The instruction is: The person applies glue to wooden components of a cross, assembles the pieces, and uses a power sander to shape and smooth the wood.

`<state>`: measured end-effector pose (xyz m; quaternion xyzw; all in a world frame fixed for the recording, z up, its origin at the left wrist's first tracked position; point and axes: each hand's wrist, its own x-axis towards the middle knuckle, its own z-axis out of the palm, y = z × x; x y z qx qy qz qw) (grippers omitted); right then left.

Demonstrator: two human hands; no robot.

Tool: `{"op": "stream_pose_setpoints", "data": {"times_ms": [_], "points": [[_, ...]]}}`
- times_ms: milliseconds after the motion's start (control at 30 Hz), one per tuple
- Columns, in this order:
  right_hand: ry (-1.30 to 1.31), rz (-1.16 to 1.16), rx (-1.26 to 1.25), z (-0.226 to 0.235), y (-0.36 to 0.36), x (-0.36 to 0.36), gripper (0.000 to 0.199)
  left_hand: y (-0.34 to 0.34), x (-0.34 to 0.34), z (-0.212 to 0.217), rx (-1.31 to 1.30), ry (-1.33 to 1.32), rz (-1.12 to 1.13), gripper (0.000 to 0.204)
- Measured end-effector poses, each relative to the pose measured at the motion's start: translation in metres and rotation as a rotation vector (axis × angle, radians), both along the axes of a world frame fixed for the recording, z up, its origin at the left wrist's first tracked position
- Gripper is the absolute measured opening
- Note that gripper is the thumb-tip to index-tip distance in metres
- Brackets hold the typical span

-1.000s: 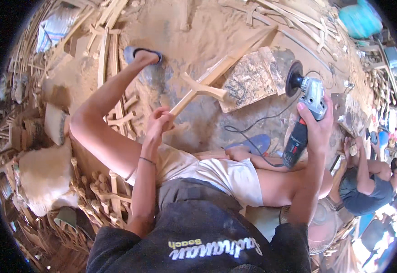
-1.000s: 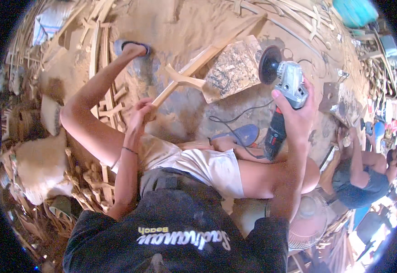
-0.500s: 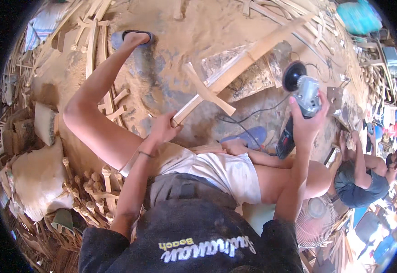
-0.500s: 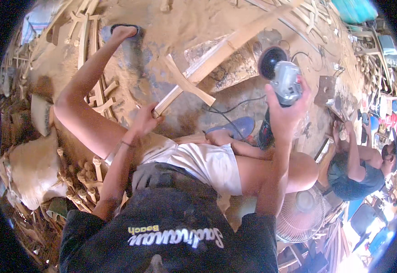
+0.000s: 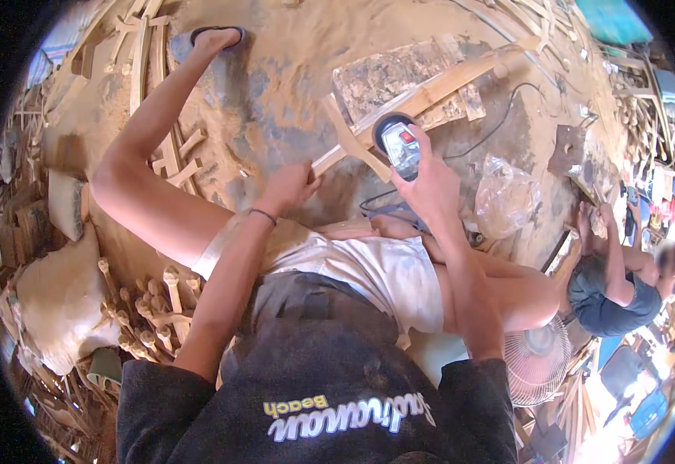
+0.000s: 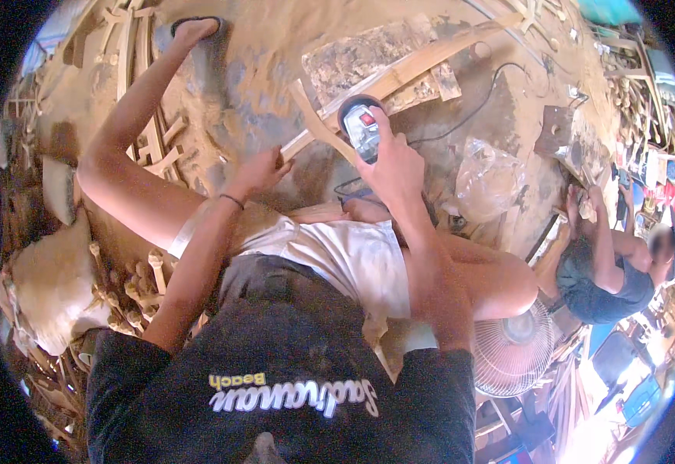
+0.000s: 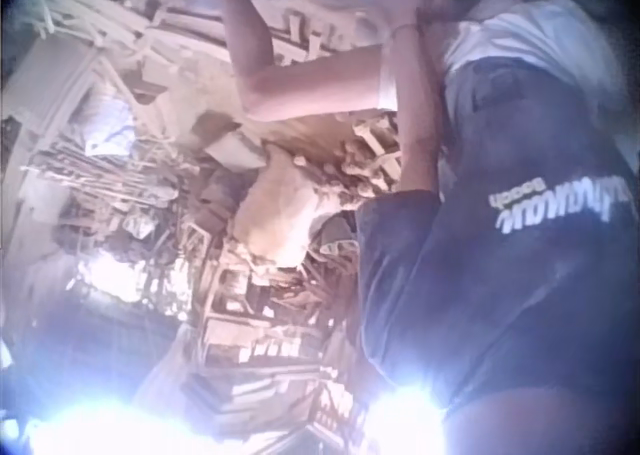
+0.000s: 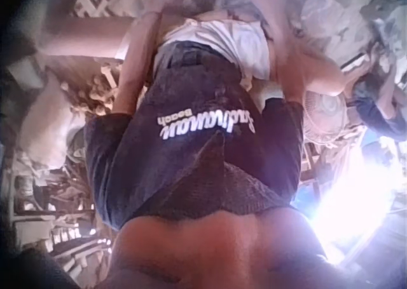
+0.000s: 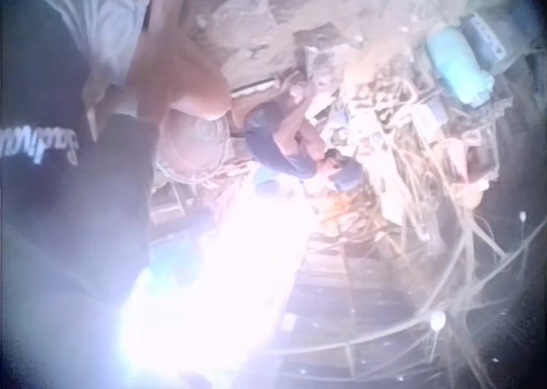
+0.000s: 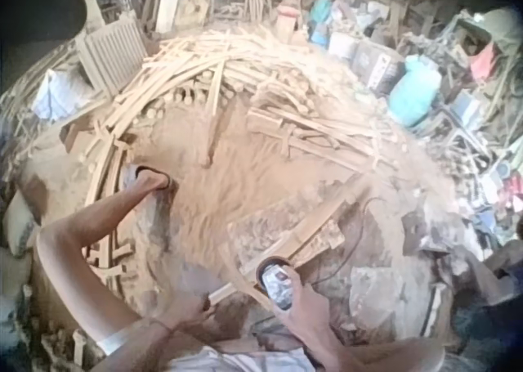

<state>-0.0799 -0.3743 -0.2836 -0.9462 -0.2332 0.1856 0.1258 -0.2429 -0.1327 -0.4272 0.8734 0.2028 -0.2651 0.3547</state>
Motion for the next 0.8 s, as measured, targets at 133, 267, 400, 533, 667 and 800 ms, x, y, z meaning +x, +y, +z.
{"op": "stream_pose_setpoints", "data": {"times_ms": [133, 267, 400, 533, 667, 800], "points": [[-0.015, 0.045, -0.017, -0.008, 0.001, -0.006, 0.083, -0.003, -0.007, 0.006, 0.101, -0.108, -0.048, 0.029], [-0.023, 0.117, -0.046, -0.007, 0.006, -0.005, 0.085, -0.002, -0.006, 0.012, 0.133, -0.097, -0.079, 0.025], [-0.027, 0.145, -0.032, -0.016, 0.011, -0.005, 0.084, -0.003, -0.011, 0.01, 0.13, -0.09, -0.073, 0.024], [-0.015, 0.133, -0.029, -0.019, 0.012, -0.004, 0.083, -0.002, -0.01, 0.01, 0.126, -0.1, -0.079, 0.022], [-0.044, 0.041, 0.011, -0.024, 0.009, 0.007, 0.083, 0.003, -0.013, 0.016, 0.147, -0.124, -0.097, 0.022], [-0.05, 0.023, -0.014, -0.012, 0.009, 0.016, 0.082, 0.007, -0.017, 0.018, 0.131, -0.146, -0.09, 0.025]]}}
